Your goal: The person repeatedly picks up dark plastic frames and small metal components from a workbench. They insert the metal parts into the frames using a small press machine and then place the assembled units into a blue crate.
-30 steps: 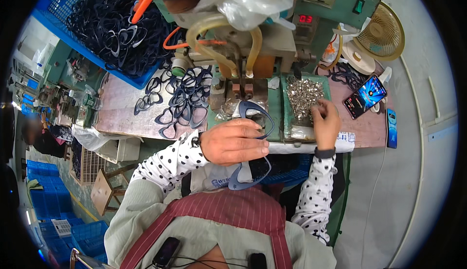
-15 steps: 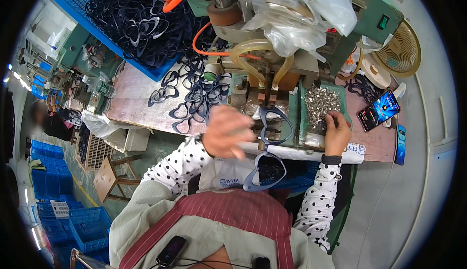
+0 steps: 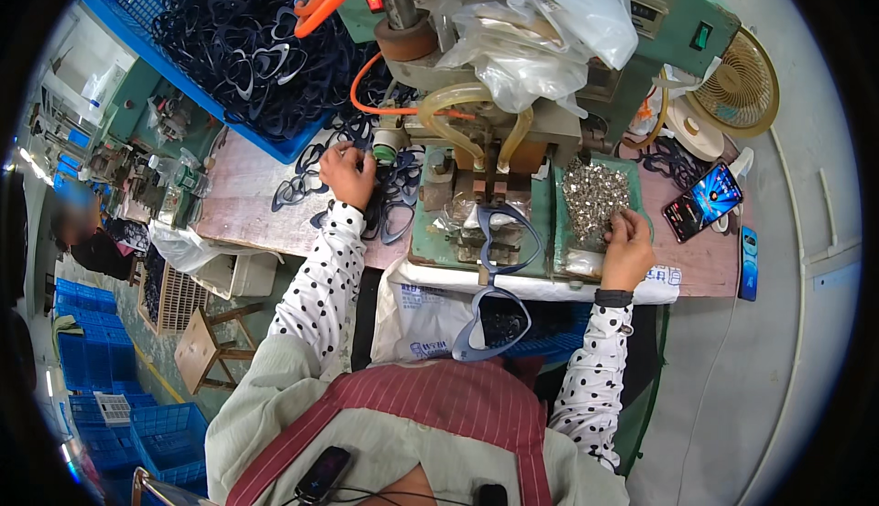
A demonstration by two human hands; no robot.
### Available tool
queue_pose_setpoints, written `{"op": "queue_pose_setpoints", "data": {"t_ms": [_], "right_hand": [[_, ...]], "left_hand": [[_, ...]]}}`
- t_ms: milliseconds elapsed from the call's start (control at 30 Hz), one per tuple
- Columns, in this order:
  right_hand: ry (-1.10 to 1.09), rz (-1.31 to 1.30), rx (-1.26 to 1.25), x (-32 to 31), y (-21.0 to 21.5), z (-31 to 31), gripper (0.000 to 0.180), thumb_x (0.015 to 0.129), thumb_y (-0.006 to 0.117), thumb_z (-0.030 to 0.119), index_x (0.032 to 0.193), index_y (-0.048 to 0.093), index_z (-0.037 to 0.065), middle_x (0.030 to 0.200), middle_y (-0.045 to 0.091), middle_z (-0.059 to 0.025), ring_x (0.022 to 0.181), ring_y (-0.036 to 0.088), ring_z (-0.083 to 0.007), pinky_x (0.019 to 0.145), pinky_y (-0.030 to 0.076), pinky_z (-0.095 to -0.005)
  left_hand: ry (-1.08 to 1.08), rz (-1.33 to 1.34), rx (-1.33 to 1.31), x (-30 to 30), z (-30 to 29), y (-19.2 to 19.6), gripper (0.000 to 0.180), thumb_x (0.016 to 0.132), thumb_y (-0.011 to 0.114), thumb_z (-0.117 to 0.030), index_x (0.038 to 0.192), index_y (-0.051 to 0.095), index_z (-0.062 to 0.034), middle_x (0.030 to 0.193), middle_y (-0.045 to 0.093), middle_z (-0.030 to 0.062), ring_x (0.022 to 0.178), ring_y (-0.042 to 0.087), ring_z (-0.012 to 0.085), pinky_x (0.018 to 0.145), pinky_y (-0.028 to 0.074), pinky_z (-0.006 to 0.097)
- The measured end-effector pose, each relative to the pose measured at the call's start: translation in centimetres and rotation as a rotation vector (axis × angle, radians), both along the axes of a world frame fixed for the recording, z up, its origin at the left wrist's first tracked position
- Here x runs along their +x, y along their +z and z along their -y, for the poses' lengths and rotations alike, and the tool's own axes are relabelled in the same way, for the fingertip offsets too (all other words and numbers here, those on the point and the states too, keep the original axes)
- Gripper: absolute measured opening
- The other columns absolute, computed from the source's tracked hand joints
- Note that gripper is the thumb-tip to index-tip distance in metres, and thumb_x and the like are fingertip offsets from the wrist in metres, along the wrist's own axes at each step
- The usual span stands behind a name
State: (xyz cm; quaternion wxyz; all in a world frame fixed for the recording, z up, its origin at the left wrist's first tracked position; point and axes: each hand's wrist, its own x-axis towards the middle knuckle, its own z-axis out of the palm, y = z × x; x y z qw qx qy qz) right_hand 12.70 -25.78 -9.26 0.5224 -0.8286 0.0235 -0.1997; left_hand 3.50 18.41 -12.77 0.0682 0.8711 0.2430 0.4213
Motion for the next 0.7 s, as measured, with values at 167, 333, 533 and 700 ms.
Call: {"op": "queue_pose_setpoints", "data": {"t_ms": [167,333,533,700], "right_hand": [[0.073,0.095,-0.114,-0.5,1.3,-0.4,0.01,0.085,0.069,0.008,0.093,0.073,0.006,0.086,0.07,-0.0094,0.072,0.066,-0.0168,0.066,0.051,-0.0295],[0.25,0.119,0.026,-1.7,4.5,-3.0,0.016,0.079,0.07,0.0,0.094,0.074,0.005,0.087,0.07,-0.0095,0.082,0.065,-0.019,0.075,0.049,-0.0275],[0.588,0.041,0.252,-5.5,10.9,-6.8,0.02,0.081,0.065,-0.005,0.099,0.074,-0.001,0.092,0.069,-0.0106,0.084,0.063,-0.0166,0.078,0.049,-0.0258],[0.659,-0.143,0.28,-7.5,12.8,-8.7,0.033,0.078,0.072,0.001,0.111,0.069,0.003,0.083,0.068,-0.0026,0.064,0.049,-0.0018,0.055,0.039,-0.0187]], "left_hand": [[-0.155,0.24,-0.191,-2.6,2.7,4.8,0.013,0.091,0.064,-0.013,0.088,0.058,-0.002,0.077,0.059,0.013,0.059,0.056,0.0261,0.053,0.045,0.033],[-0.487,0.303,-0.022,-5.4,9.9,9.7,0.022,0.079,0.065,0.0,0.1,0.063,-0.0063,0.09,0.067,0.0064,0.078,0.062,0.0233,0.073,0.047,0.036],[-0.969,0.253,0.351,-6.1,16.6,13.6,0.031,0.076,0.067,-0.012,0.107,0.068,-0.011,0.1,0.068,0.0021,0.085,0.062,0.0186,0.085,0.046,0.04],[-1.146,0.234,0.313,-5.8,18.8,14.3,0.031,0.08,0.071,-0.012,0.11,0.067,-0.0056,0.1,0.07,0.0072,0.086,0.065,0.0212,0.088,0.049,0.04]]}}
